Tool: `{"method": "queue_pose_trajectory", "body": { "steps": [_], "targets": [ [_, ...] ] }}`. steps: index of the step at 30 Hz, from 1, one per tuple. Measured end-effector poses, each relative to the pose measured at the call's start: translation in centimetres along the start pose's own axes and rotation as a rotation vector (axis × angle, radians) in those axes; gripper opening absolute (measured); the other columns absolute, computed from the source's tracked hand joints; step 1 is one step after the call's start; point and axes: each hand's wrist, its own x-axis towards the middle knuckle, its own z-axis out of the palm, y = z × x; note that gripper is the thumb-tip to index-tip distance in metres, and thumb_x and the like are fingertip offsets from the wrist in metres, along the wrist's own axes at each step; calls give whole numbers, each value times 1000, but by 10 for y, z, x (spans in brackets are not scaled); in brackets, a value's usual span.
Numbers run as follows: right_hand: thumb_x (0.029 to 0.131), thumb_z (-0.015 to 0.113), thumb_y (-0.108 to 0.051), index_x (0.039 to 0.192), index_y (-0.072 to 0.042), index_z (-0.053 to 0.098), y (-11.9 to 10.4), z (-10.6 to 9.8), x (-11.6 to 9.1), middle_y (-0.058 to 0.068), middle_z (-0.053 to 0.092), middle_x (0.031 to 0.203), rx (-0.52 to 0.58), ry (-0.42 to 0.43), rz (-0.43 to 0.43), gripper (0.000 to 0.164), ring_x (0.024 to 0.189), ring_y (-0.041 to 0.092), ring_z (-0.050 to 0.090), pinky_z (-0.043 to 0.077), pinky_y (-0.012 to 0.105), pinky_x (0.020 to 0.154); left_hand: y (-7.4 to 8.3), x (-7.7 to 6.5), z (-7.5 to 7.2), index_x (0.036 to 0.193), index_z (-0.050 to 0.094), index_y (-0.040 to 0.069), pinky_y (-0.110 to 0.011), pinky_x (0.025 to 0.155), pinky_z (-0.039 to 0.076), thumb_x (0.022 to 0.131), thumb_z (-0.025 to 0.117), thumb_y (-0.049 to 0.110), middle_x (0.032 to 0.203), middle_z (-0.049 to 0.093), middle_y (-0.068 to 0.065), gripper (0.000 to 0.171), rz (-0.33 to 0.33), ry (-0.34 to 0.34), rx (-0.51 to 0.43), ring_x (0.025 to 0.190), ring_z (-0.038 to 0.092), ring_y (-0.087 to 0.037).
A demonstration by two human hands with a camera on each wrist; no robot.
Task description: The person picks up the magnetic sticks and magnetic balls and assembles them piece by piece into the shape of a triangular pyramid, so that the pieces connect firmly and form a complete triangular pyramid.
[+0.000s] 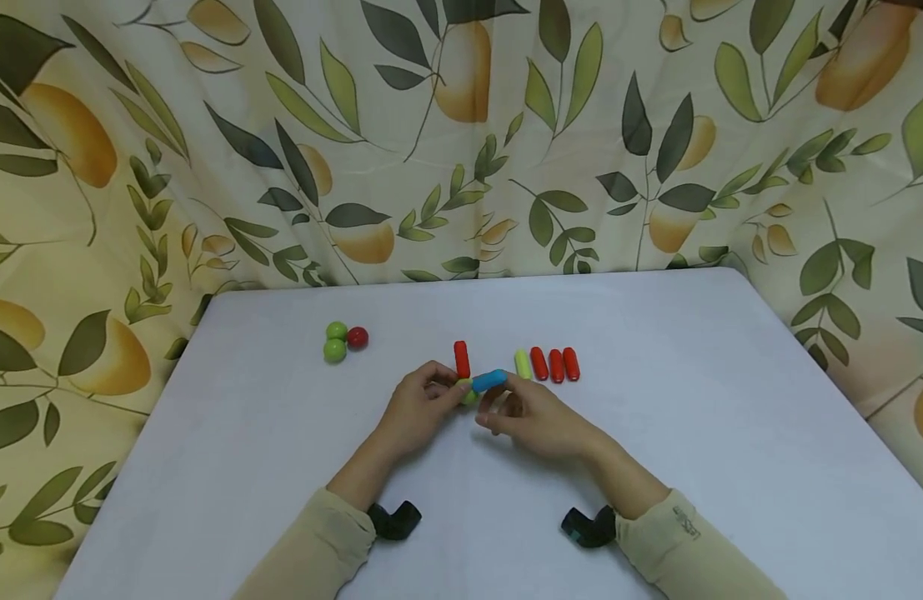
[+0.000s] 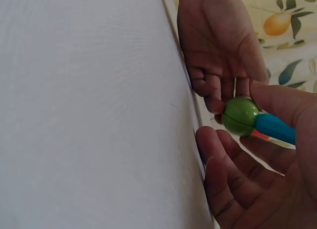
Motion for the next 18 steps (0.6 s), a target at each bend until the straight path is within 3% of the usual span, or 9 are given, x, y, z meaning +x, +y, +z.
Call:
{"method": "queue_pose_trajectory", "body": {
  "steps": [6, 11, 15, 18],
  "targets": [
    [100, 69, -32, 132, -21, 56, 2, 3, 3, 3, 65, 123, 101, -13, 19, 36, 90, 21, 72, 57, 33, 72, 0, 0, 1, 126, 49, 14, -32, 89, 53, 97, 73, 38, 109, 69, -4, 44, -36, -32, -77, 97, 73, -15],
    [100, 70, -34, 132, -21, 57, 1, 4, 6, 1, 67, 120, 82, 23, 30, 38, 90, 20, 72, 58, 34, 74, 1, 1, -1, 144, 34, 17, -32, 89, 56, 94, 77, 36, 111, 70, -6, 68, -40, -60, -117, 96, 75, -17],
    [98, 72, -32, 128, -20, 60, 4, 5, 8, 1, 68, 113, 80, 49, 13, 34, 86, 19, 72, 56, 32, 74, 0, 2, -1, 150, 31, 20, -31, 87, 57, 92, 80, 33, 115, 66, -9, 77, -35, -118, -132, 97, 73, -18],
    [98, 73, -30, 125, -19, 62, 8, 6, 8, 1, 71, 108, 90, 61, 3, 32, 84, 19, 73, 56, 31, 73, -1, 2, -1, 149, 36, 21, -30, 85, 58, 92, 80, 32, 117, 61, -11, 73, -20, -154, -128, 98, 73, -18]
  ]
}}
